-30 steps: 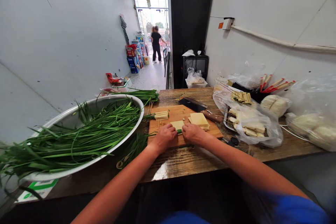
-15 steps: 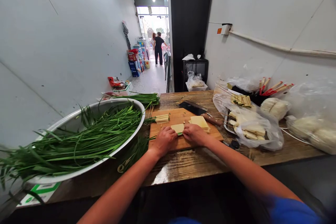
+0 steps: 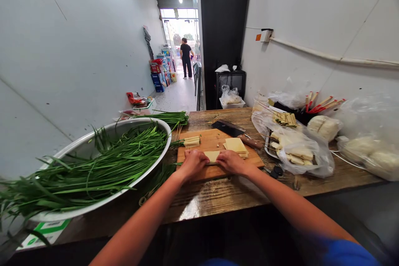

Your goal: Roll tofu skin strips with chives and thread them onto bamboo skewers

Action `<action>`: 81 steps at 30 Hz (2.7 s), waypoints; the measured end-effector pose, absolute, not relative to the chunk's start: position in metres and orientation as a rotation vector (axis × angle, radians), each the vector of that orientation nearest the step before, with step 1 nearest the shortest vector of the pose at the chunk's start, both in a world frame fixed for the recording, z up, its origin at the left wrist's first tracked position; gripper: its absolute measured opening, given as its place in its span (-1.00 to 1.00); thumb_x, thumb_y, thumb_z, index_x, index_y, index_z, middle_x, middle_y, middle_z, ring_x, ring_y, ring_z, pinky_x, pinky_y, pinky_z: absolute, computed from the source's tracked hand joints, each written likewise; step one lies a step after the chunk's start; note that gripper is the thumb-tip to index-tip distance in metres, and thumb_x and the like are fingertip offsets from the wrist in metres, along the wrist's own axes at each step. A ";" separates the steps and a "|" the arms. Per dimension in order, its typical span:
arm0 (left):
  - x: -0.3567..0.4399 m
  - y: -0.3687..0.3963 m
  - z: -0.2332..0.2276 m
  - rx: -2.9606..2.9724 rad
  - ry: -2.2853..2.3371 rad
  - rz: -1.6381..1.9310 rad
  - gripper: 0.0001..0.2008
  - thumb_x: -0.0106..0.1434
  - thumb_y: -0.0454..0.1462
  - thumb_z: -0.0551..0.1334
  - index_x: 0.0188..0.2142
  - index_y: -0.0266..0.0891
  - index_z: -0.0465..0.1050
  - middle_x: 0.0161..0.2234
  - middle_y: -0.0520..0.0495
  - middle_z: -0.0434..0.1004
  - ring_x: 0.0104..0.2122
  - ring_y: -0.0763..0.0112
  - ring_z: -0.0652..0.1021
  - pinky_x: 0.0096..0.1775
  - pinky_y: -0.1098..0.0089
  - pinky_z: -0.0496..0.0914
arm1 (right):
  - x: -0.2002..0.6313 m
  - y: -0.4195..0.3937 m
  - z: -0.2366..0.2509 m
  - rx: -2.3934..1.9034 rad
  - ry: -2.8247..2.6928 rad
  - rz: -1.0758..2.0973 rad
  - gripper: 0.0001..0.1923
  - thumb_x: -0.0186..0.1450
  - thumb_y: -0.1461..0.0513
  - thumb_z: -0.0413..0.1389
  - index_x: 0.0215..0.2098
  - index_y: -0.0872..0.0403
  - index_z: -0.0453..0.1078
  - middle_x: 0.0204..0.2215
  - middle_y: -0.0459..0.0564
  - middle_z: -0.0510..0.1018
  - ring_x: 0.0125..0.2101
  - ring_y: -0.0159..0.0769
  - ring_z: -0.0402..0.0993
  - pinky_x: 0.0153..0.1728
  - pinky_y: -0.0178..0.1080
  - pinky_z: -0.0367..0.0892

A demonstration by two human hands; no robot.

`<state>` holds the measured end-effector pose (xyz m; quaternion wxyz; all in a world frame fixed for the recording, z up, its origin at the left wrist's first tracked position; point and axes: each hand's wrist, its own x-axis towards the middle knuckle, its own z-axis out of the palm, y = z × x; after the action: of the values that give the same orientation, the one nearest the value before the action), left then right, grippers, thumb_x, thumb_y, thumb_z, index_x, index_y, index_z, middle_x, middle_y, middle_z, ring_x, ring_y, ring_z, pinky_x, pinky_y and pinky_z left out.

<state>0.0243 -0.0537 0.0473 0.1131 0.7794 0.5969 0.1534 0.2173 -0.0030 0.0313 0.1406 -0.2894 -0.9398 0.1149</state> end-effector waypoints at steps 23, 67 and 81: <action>0.030 -0.018 0.074 2.118 1.756 -0.002 -0.86 0.00 -0.24 0.26 -0.45 -0.19 0.59 -0.53 0.00 0.56 -0.45 0.37 0.45 -0.35 0.41 0.16 | 0.208 -0.028 0.024 -0.673 -2.759 -0.437 -0.82 0.32 0.30 -0.05 -0.27 0.15 0.39 -0.37 0.05 0.42 -0.30 -0.22 0.26 -0.23 -0.18 0.19; 0.023 -0.055 0.051 2.178 1.827 0.480 -0.80 0.16 -0.24 0.16 -0.38 -0.17 0.58 -0.35 -0.05 0.58 -0.29 0.33 0.48 -0.23 0.36 0.12 | 0.212 -0.004 0.027 -0.722 -2.666 0.252 -0.78 0.30 0.30 0.00 -0.41 0.16 0.47 -0.42 0.01 0.43 -0.40 -0.38 0.31 -0.35 -0.34 0.21; 0.024 -0.065 0.043 2.701 1.752 0.324 -0.78 0.29 -0.27 0.07 -0.37 -0.23 0.47 -0.39 -0.07 0.49 -0.29 0.32 0.40 -0.18 0.29 0.13 | 0.208 -0.002 0.030 -0.886 -2.607 0.368 -0.82 0.25 0.31 0.05 -0.39 0.16 0.51 -0.41 0.02 0.49 -0.42 -0.39 0.35 -0.35 -0.36 0.20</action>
<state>0.0236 -0.0648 0.0427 -0.0469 0.8339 0.5408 0.1001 0.2079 -0.0024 0.0303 0.1810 -0.3136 -0.9230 0.1305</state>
